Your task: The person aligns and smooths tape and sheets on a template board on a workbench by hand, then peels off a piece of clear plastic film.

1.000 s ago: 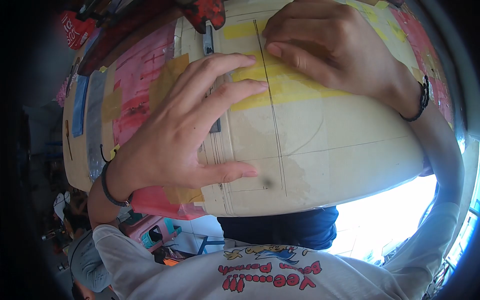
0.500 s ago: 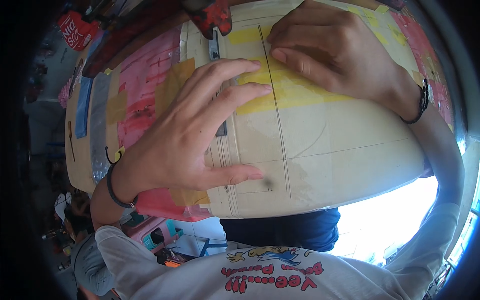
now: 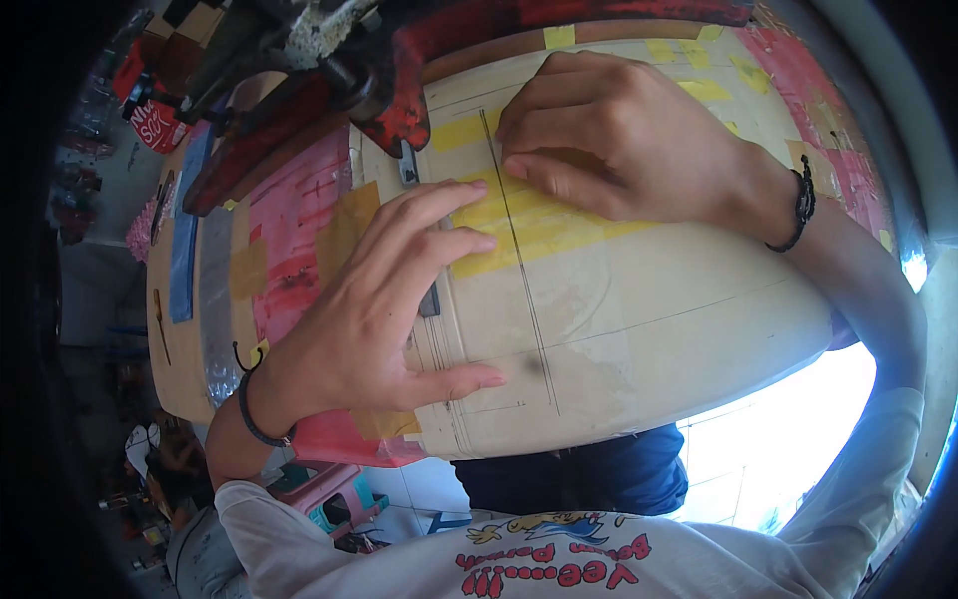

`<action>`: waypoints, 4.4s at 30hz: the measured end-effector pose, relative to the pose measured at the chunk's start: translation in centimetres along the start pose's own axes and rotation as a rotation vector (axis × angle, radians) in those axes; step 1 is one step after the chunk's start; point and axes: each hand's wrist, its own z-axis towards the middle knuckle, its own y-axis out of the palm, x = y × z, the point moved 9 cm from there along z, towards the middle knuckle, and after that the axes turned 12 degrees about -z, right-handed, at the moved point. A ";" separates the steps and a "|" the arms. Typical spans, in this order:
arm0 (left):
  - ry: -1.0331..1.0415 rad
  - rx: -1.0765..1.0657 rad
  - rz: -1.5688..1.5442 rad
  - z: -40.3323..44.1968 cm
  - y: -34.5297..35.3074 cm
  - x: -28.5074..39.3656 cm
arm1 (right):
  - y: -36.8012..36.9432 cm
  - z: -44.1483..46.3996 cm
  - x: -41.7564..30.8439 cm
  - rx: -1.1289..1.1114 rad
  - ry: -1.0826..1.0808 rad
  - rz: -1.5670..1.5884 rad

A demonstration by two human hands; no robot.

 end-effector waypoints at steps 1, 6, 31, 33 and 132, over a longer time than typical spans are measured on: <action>-0.001 0.000 -0.001 0.0 0.0 0.0 | 0.0 0.0 0.0 0.003 0.002 0.005; 0.002 -0.003 -0.003 0.0 0.1 0.0 | 0.1 -0.1 0.0 0.004 0.002 0.015; 0.003 -0.002 -0.022 -0.1 -0.1 0.2 | -0.5 0.5 -0.2 0.007 0.040 0.019; 0.014 0.008 -0.019 -0.2 -0.1 0.3 | -0.4 0.4 0.0 0.007 0.073 0.030; -0.338 0.510 0.325 -7.3 8.1 9.1 | -2.7 -12.1 -15.8 0.104 0.798 -0.389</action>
